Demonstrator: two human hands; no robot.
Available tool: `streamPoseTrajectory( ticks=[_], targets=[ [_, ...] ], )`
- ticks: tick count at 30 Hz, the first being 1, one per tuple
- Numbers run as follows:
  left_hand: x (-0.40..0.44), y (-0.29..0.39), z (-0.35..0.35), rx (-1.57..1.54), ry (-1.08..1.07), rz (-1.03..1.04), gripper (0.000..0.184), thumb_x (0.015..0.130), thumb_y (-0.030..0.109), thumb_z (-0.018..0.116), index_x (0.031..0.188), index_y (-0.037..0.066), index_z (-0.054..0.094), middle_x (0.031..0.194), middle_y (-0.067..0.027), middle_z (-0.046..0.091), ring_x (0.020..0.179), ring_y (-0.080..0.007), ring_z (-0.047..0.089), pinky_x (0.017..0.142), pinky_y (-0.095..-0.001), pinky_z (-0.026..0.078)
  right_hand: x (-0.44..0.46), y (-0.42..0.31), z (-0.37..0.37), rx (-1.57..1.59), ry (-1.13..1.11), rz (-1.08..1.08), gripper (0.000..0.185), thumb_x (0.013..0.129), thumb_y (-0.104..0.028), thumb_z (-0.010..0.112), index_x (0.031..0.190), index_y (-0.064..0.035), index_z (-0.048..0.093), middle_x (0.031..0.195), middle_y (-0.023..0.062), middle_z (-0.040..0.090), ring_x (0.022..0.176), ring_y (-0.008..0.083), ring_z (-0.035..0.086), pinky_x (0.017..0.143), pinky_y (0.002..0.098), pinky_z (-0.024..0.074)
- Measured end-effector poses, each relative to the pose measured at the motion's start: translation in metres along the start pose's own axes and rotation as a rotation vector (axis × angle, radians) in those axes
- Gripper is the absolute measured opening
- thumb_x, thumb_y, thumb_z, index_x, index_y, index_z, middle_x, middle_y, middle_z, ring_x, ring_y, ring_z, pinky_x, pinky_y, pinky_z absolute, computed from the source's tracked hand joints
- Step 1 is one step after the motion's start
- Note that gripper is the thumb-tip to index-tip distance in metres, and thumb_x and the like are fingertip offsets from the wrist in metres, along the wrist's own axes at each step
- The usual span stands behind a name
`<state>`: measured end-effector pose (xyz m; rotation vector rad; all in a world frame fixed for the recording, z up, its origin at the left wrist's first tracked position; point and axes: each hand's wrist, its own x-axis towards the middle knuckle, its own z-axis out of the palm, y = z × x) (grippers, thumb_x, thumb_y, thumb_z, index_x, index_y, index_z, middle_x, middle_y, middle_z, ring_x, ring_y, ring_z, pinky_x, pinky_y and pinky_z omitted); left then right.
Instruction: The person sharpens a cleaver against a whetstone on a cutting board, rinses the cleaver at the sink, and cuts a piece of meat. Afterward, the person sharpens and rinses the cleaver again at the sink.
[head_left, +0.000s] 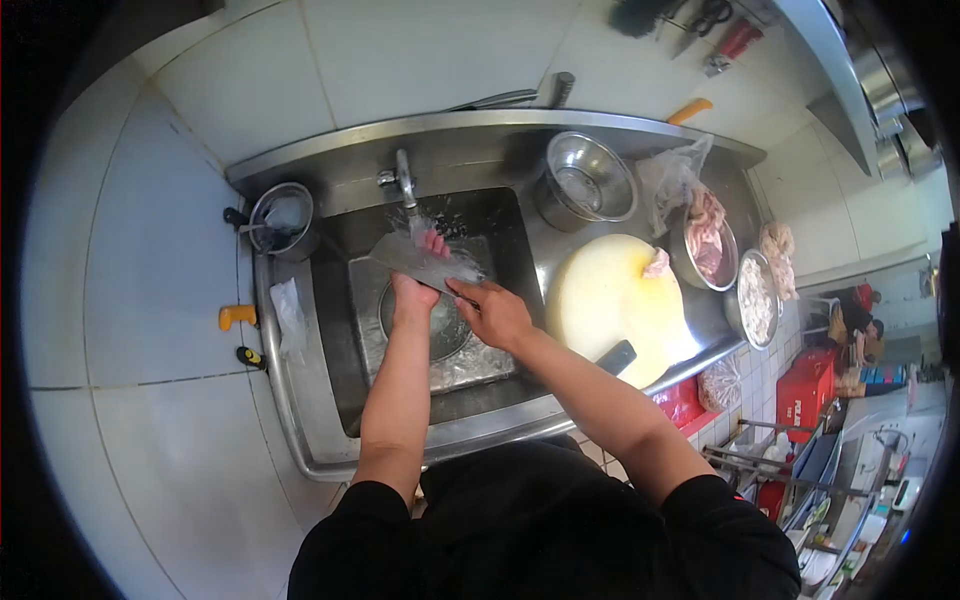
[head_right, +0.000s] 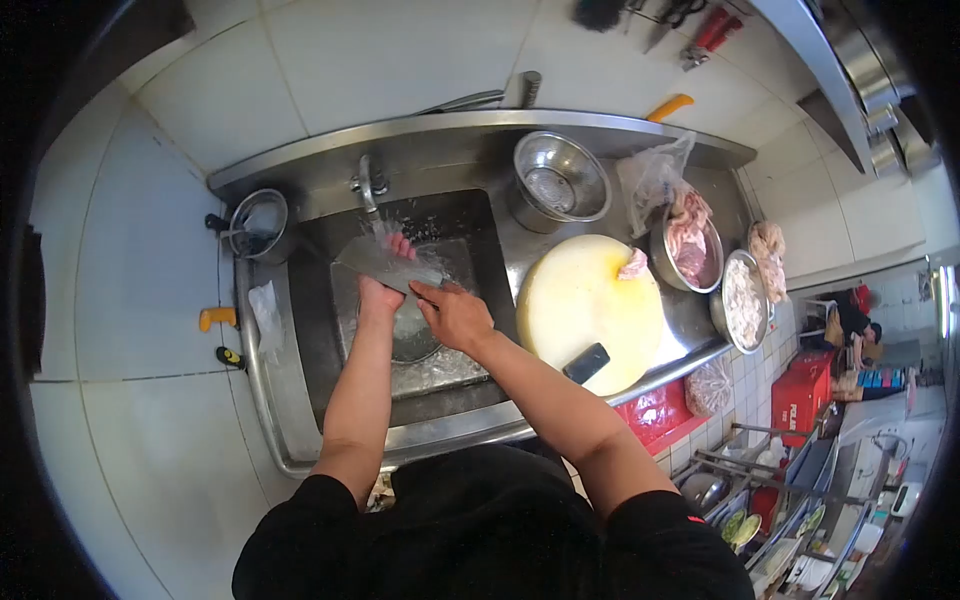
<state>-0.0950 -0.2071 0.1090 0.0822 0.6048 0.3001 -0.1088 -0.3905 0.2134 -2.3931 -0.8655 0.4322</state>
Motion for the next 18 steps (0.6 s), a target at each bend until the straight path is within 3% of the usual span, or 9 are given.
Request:
streamPoseTrajectory(
  ticks=[3, 4, 14, 18],
  targets=[
    [-0.006, -0.003, 0.007, 0.025, -0.003, 0.023, 0.046, 0.107, 0.038, 0.042, 0.135, 0.004, 0.057, 0.138, -0.0130, 0.061, 0.130, -0.0310, 0.054, 0.116, -0.0506, 0.039, -0.006, -0.009, -0.010, -0.005, -0.017, 0.043, 0.040, 0.100, -0.034, 0.060, 0.140, -0.0303, 0.063, 0.120, 0.0215, 0.069, 0.104, 0.0411, 0.069, 0.090, 0.0496, 0.0566],
    [-0.009, -0.005, 0.008, -0.002, 0.014, 0.034, 0.050, 0.106, 0.040, 0.044, 0.139, 0.004, 0.054, 0.140, -0.0129, 0.059, 0.133, -0.0299, 0.052, 0.118, -0.0500, 0.038, -0.006, -0.008, -0.006, -0.022, 0.120, -0.060, 0.037, 0.100, -0.034, 0.061, 0.137, -0.0294, 0.065, 0.100, 0.0147, 0.069, 0.094, 0.0377, 0.069, 0.082, 0.0482, 0.0568],
    [-0.037, -0.019, 0.002, 0.199, 0.098, 0.007, 0.046, 0.107, 0.038, 0.045, 0.133, 0.003, 0.060, 0.137, -0.0138, 0.061, 0.130, -0.0323, 0.055, 0.118, -0.0515, 0.038, -0.054, 0.004, -0.020, -0.053, 0.061, 0.024, 0.041, 0.099, -0.031, 0.060, 0.140, -0.0284, 0.062, 0.100, 0.0180, 0.068, 0.089, 0.0396, 0.070, 0.079, 0.0503, 0.0576],
    [-0.043, -0.011, 0.008, 0.009, 0.018, -0.032, 0.050, 0.107, 0.042, 0.042, 0.132, 0.003, 0.060, 0.140, -0.0145, 0.060, 0.131, -0.0324, 0.054, 0.118, -0.0532, 0.038, -0.071, 0.012, -0.021, 0.003, 0.054, 0.014, 0.041, 0.099, -0.032, 0.060, 0.140, -0.0274, 0.062, 0.099, 0.0174, 0.067, 0.088, 0.0391, 0.070, 0.080, 0.0496, 0.0574]
  ],
)
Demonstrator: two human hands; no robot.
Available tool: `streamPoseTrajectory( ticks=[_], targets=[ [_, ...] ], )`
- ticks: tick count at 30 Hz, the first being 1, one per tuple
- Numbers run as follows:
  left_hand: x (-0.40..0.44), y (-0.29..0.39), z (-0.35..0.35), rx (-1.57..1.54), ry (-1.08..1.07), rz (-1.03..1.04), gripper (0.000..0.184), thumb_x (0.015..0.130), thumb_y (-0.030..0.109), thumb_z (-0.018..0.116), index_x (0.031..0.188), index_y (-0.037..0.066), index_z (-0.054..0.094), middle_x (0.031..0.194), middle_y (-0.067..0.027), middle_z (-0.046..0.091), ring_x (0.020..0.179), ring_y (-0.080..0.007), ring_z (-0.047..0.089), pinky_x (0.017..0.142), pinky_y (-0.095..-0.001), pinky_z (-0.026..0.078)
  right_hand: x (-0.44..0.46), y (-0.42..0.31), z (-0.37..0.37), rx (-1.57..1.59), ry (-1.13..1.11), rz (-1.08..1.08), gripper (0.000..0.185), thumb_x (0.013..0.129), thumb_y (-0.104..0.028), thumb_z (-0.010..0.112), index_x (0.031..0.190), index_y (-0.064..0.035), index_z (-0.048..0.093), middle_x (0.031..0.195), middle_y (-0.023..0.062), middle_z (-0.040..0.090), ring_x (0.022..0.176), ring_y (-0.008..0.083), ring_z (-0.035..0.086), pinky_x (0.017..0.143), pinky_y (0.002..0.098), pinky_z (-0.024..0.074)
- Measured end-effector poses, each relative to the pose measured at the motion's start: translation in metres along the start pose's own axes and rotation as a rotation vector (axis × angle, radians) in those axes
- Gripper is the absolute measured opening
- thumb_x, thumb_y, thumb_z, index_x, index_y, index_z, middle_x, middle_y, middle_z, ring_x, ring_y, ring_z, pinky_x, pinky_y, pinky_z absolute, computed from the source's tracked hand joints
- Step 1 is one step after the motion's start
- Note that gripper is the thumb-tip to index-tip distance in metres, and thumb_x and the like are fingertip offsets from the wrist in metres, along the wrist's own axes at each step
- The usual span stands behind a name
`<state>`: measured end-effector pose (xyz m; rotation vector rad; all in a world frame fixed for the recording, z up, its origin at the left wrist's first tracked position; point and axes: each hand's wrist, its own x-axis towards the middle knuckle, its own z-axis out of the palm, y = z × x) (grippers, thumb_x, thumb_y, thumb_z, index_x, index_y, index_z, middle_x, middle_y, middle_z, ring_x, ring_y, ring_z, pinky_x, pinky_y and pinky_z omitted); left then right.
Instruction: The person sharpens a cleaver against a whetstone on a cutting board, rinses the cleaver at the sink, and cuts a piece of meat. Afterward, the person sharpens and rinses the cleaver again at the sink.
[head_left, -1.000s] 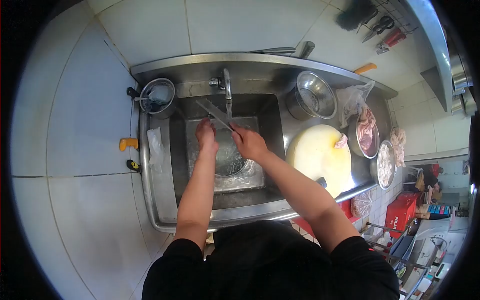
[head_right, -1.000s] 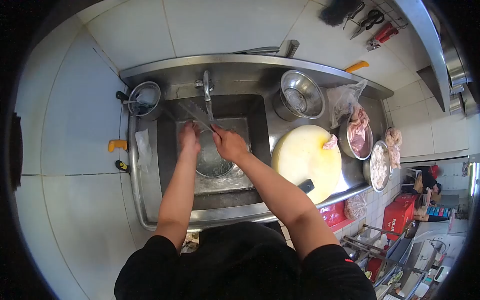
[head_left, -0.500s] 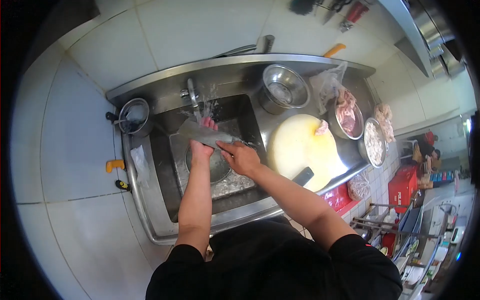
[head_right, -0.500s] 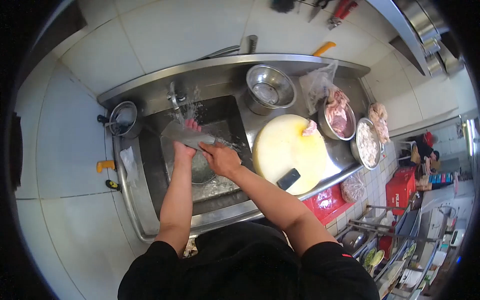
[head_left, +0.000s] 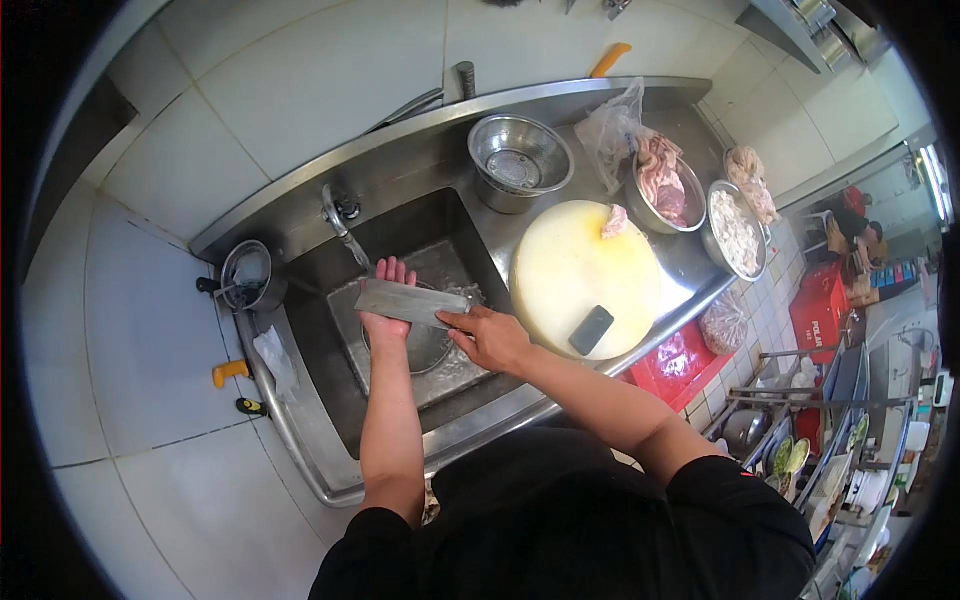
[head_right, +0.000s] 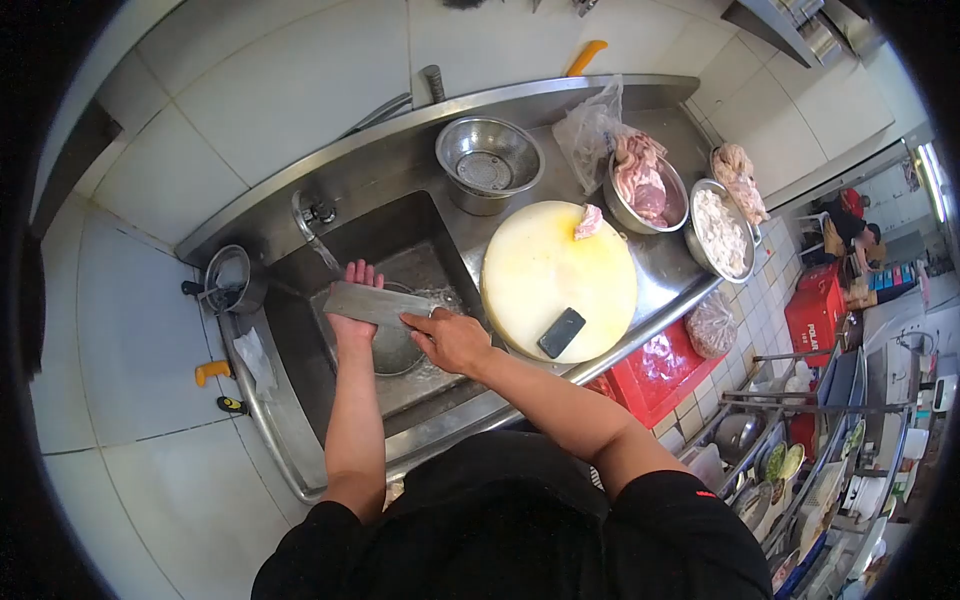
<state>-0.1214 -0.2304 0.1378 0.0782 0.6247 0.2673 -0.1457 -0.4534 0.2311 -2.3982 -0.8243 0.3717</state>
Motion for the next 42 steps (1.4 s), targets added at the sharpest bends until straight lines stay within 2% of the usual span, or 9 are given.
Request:
streamPoseTrajectory(
  ticks=[11, 13, 15, 17, 23, 26, 28, 34, 42],
  targets=[
    [-0.013, -0.018, 0.028, 0.190, 0.024, 0.069, 0.048, 0.107, 0.042, 0.047, 0.133, 0.003, 0.059, 0.138, -0.0144, 0.062, 0.130, -0.0310, 0.056, 0.117, -0.0525, 0.040, -0.029, 0.008, -0.020, 0.048, 0.132, 0.024, 0.039, 0.099, -0.031, 0.062, 0.137, -0.0256, 0.064, 0.095, 0.0170, 0.066, 0.088, 0.0387, 0.069, 0.078, 0.0494, 0.0557],
    [0.003, -0.003, 0.019, 0.282, 0.011, 0.030, 0.040, 0.106, 0.034, 0.052, 0.127, 0.001, 0.061, 0.129, -0.0170, 0.067, 0.118, -0.0290, 0.065, 0.107, -0.0487, 0.051, -0.031, 0.008, -0.036, 0.065, 0.183, 0.056, 0.039, 0.099, -0.031, 0.062, 0.137, -0.0253, 0.065, 0.095, 0.0174, 0.066, 0.088, 0.0391, 0.069, 0.078, 0.0496, 0.0555],
    [0.094, 0.069, -0.050, 0.297, -0.334, 0.088, 0.031, 0.104, 0.026, 0.056, 0.120, 0.000, 0.062, 0.114, -0.0183, 0.071, 0.105, -0.0284, 0.070, 0.093, -0.0431, 0.059, -0.051, 0.025, -0.041, 0.127, 0.282, 0.093, 0.038, 0.098, -0.031, 0.062, 0.136, -0.0244, 0.065, 0.098, 0.0177, 0.066, 0.089, 0.0396, 0.068, 0.079, 0.0493, 0.0551],
    [0.099, 0.083, -0.015, 0.261, 0.110, 0.226, 0.018, 0.102, 0.015, 0.057, 0.110, 0.002, 0.067, 0.102, -0.0168, 0.072, 0.101, -0.0271, 0.070, 0.081, -0.0353, 0.062, -0.076, 0.026, -0.072, 0.110, 0.303, 0.220, 0.039, 0.098, -0.031, 0.062, 0.137, -0.0251, 0.065, 0.099, 0.0168, 0.067, 0.089, 0.0388, 0.068, 0.081, 0.0480, 0.0552],
    [0.101, 0.021, -0.043, 1.154, 0.431, 0.298, 0.027, 0.091, 0.017, 0.072, 0.112, 0.001, 0.067, 0.104, -0.0128, 0.070, 0.097, -0.0220, 0.067, 0.086, -0.0347, 0.055, -0.177, 0.092, -0.116, 0.123, 0.485, 0.606, 0.040, 0.098, -0.031, 0.065, 0.137, -0.0244, 0.066, 0.106, 0.0171, 0.071, 0.093, 0.0329, 0.072, 0.084, 0.0434, 0.0558],
    [-0.012, -0.128, -0.005, 1.556, 0.058, 0.608, 0.038, 0.086, 0.023, 0.079, 0.116, 0.001, 0.070, 0.122, -0.0136, 0.069, 0.115, -0.0220, 0.063, 0.099, -0.0386, 0.050, -0.233, 0.127, -0.118, 0.202, 0.547, 0.740, 0.039, 0.097, -0.031, 0.066, 0.136, -0.0218, 0.067, 0.106, 0.0190, 0.072, 0.093, 0.0328, 0.072, 0.084, 0.0437, 0.0558],
    [-0.034, -0.196, -0.004, 1.874, -0.416, 0.673, 0.039, 0.085, 0.028, 0.082, 0.111, 0.001, 0.072, 0.105, -0.0126, 0.073, 0.094, -0.0242, 0.070, 0.083, -0.0360, 0.055, -0.267, 0.135, -0.119, 0.058, 0.591, 0.866, 0.039, 0.096, -0.029, 0.067, 0.134, -0.0199, 0.068, 0.104, 0.0198, 0.072, 0.092, 0.0339, 0.072, 0.084, 0.0449, 0.0554],
    [-0.123, -0.265, 0.045, 2.520, -0.886, 0.358, 0.055, 0.076, 0.044, 0.084, 0.103, -0.003, 0.072, 0.112, -0.0199, 0.067, 0.106, -0.0367, 0.067, 0.093, -0.0451, 0.053, -0.327, 0.166, -0.119, -0.115, 0.440, 0.857, 0.041, 0.092, -0.027, 0.072, 0.133, -0.0226, 0.070, 0.106, 0.0184, 0.072, 0.093, 0.0347, 0.071, 0.084, 0.0454, 0.0550],
    [-0.141, -0.138, 0.043, 2.326, -0.488, 0.226, 0.055, 0.072, 0.041, 0.084, 0.107, 0.000, 0.073, 0.107, -0.0215, 0.069, 0.098, -0.0370, 0.070, 0.087, -0.0443, 0.056, -0.307, 0.214, -0.196, -0.316, 0.165, 0.539, 0.039, 0.091, -0.025, 0.071, 0.130, -0.0232, 0.071, 0.097, 0.0180, 0.069, 0.088, 0.0379, 0.069, 0.078, 0.0476, 0.0548]
  ],
)
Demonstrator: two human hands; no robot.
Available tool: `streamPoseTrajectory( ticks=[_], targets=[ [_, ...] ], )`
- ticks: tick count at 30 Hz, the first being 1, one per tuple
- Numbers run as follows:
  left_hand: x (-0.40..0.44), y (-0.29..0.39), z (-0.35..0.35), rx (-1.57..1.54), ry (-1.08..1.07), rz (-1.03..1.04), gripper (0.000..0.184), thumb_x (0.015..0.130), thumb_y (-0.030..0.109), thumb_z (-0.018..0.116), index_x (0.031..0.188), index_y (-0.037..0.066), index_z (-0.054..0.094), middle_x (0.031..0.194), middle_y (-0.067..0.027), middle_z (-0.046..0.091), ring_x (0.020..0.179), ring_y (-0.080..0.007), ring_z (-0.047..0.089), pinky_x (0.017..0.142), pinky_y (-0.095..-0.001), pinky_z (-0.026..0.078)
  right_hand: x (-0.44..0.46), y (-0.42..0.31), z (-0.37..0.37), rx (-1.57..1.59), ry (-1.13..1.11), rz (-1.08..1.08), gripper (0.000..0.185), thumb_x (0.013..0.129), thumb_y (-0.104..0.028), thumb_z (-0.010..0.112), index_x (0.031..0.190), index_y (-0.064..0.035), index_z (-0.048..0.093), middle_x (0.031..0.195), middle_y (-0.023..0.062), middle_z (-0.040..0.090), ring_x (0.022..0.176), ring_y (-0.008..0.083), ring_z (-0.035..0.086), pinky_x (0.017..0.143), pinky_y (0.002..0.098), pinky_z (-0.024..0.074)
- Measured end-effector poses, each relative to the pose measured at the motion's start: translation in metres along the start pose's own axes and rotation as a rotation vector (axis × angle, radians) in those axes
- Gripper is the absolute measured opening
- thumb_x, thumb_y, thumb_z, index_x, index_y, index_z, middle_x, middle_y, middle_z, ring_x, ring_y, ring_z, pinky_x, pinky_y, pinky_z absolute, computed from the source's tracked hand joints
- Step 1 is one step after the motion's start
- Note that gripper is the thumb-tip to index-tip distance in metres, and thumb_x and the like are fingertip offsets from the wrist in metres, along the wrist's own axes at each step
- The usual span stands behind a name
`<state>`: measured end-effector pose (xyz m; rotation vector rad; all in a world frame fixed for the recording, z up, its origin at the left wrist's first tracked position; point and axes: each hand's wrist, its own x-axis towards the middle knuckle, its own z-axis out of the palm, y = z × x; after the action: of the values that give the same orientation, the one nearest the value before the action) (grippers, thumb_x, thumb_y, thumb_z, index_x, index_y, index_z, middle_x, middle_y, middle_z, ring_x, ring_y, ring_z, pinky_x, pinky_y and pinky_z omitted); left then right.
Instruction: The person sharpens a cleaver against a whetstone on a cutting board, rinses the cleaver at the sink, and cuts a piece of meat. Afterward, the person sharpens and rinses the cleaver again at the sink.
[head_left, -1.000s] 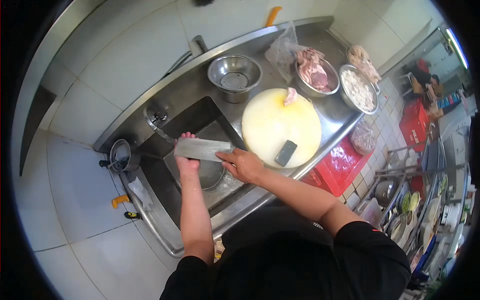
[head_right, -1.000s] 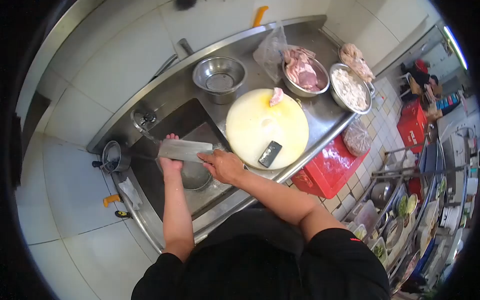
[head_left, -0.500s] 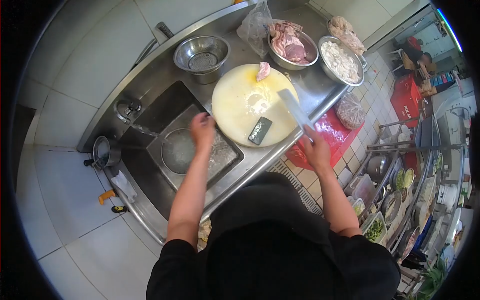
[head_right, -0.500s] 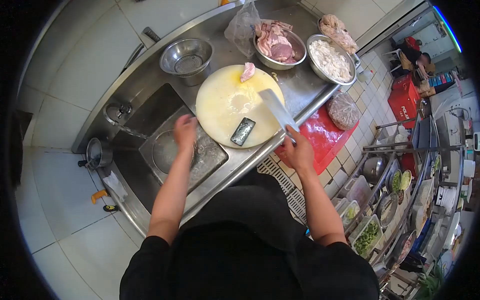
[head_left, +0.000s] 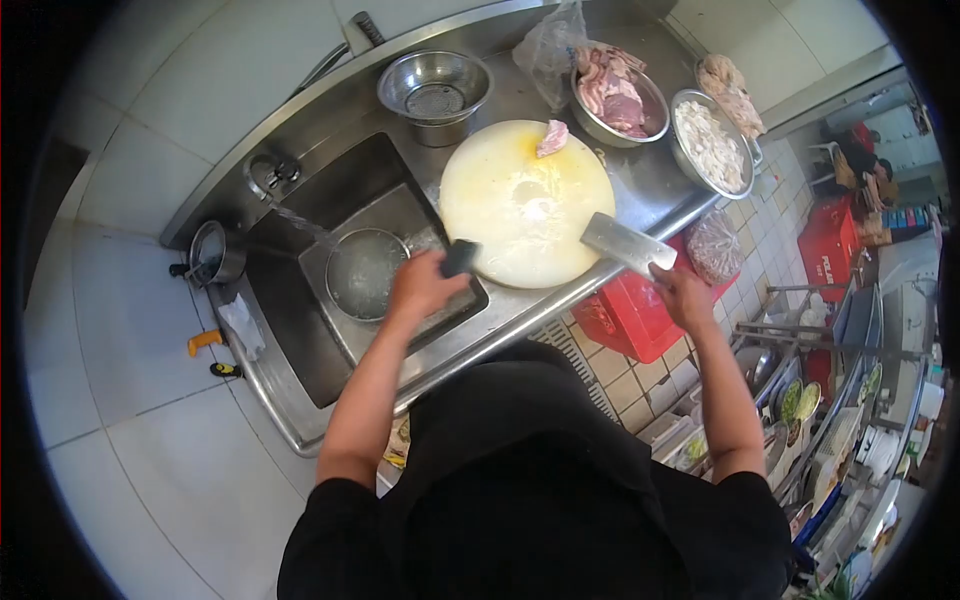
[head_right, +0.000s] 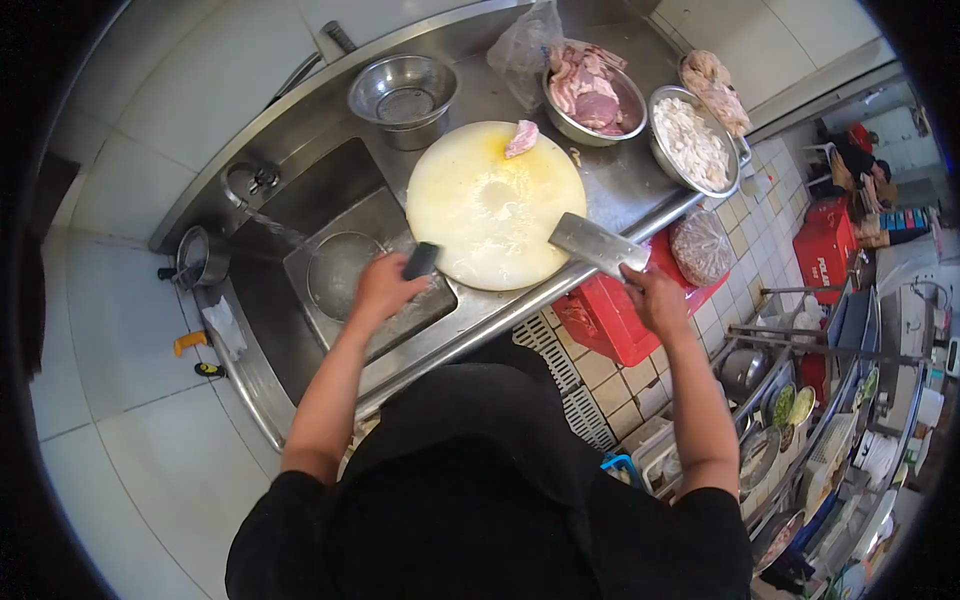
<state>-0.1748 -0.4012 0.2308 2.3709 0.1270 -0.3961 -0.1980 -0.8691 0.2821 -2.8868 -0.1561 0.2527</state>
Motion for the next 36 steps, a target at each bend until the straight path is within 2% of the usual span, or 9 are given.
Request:
streamPoseTrajectory(
  ticks=[4, 7, 10, 19, 22, 24, 28, 33, 36],
  targets=[
    [-0.085, -0.132, -0.046, 0.007, 0.440, -0.325, 0.056, 0.074, 0.036, 0.086, 0.113, -0.002, 0.072, 0.106, -0.0161, 0.072, 0.097, -0.0290, 0.071, 0.084, -0.0391, 0.056, 0.072, -0.002, 0.005, -0.075, -0.088, -0.318, 0.038, 0.094, -0.023, 0.069, 0.132, -0.0226, 0.069, 0.095, 0.0157, 0.067, 0.086, 0.0372, 0.068, 0.077, 0.0475, 0.0542],
    [-0.157, -0.228, -0.066, 0.049, 0.702, -0.646, 0.058, 0.070, 0.042, 0.086, 0.109, 0.001, 0.074, 0.107, -0.0174, 0.070, 0.096, -0.0319, 0.071, 0.084, -0.0430, 0.056, 0.129, -0.083, 0.026, -0.016, -0.127, -0.469, 0.037, 0.094, -0.023, 0.069, 0.130, -0.0252, 0.070, 0.094, 0.0137, 0.068, 0.087, 0.0358, 0.069, 0.079, 0.0456, 0.0555],
    [-0.203, -0.287, -0.082, 0.104, 0.699, -0.936, 0.059, 0.069, 0.044, 0.085, 0.107, 0.001, 0.074, 0.107, -0.0183, 0.070, 0.097, -0.0353, 0.071, 0.086, -0.0458, 0.055, 0.165, -0.197, 0.055, -0.034, -0.102, -0.610, 0.036, 0.093, -0.023, 0.069, 0.129, -0.0254, 0.071, 0.097, 0.0152, 0.070, 0.090, 0.0351, 0.070, 0.081, 0.0470, 0.0562],
    [-0.213, -0.309, -0.069, 0.301, 0.674, -0.882, 0.055, 0.073, 0.033, 0.085, 0.118, 0.004, 0.071, 0.121, -0.0190, 0.066, 0.109, -0.0377, 0.065, 0.094, -0.0453, 0.053, 0.203, -0.456, 0.134, -0.154, -0.218, -0.727, 0.030, 0.095, -0.023, 0.061, 0.123, -0.0175, 0.071, 0.113, 0.0190, 0.072, 0.107, 0.0360, 0.071, 0.091, 0.0494, 0.0568],
    [-0.195, -0.303, -0.052, 0.604, 1.001, -0.816, 0.058, 0.075, 0.030, 0.085, 0.125, 0.007, 0.068, 0.121, -0.0181, 0.066, 0.109, -0.0363, 0.065, 0.096, -0.0469, 0.052, 0.212, -0.471, 0.147, -0.171, -0.247, -0.649, 0.029, 0.096, -0.022, 0.060, 0.122, -0.0157, 0.071, 0.116, 0.0197, 0.072, 0.109, 0.0361, 0.070, 0.093, 0.0499, 0.0563],
    [-0.169, -0.293, -0.045, 0.385, 1.205, -0.491, 0.054, 0.078, 0.023, 0.083, 0.127, 0.007, 0.066, 0.123, -0.0174, 0.065, 0.108, -0.0335, 0.065, 0.096, -0.0453, 0.052, 0.211, -0.468, 0.151, -0.160, -0.274, -0.613, 0.029, 0.096, -0.021, 0.060, 0.123, -0.0151, 0.071, 0.118, 0.0199, 0.072, 0.109, 0.0364, 0.070, 0.094, 0.0503, 0.0560],
    [-0.059, -0.252, -0.029, -0.743, 0.819, -0.208, 0.037, 0.094, 0.018, 0.074, 0.127, 0.003, 0.064, 0.110, -0.0108, 0.070, 0.093, -0.0227, 0.067, 0.085, -0.0339, 0.054, 0.189, -0.439, 0.129, 0.019, -0.247, -0.531, 0.034, 0.096, -0.025, 0.062, 0.128, -0.0180, 0.069, 0.118, 0.0198, 0.072, 0.108, 0.0374, 0.070, 0.094, 0.0491, 0.0555],
    [0.058, -0.213, -0.067, -1.607, 0.527, -0.226, 0.021, 0.099, 0.022, 0.071, 0.111, 0.005, 0.068, 0.087, -0.0050, 0.067, 0.073, -0.0127, 0.062, 0.063, -0.0283, 0.053, 0.151, -0.381, 0.114, 0.214, -0.226, -0.374, 0.039, 0.096, -0.034, 0.065, 0.132, -0.0206, 0.068, 0.115, 0.0188, 0.072, 0.106, 0.0387, 0.069, 0.092, 0.0480, 0.0553],
    [0.113, -0.227, -0.089, -1.433, 0.338, -0.187, 0.029, 0.095, 0.028, 0.077, 0.111, 0.006, 0.067, 0.083, -0.0047, 0.066, 0.068, -0.0135, 0.062, 0.059, -0.0295, 0.054, 0.129, -0.339, 0.097, 0.318, -0.166, -0.221, 0.041, 0.095, -0.034, 0.069, 0.134, -0.0205, 0.068, 0.117, 0.0217, 0.071, 0.109, 0.0381, 0.068, 0.095, 0.0453, 0.0539]
  ],
)
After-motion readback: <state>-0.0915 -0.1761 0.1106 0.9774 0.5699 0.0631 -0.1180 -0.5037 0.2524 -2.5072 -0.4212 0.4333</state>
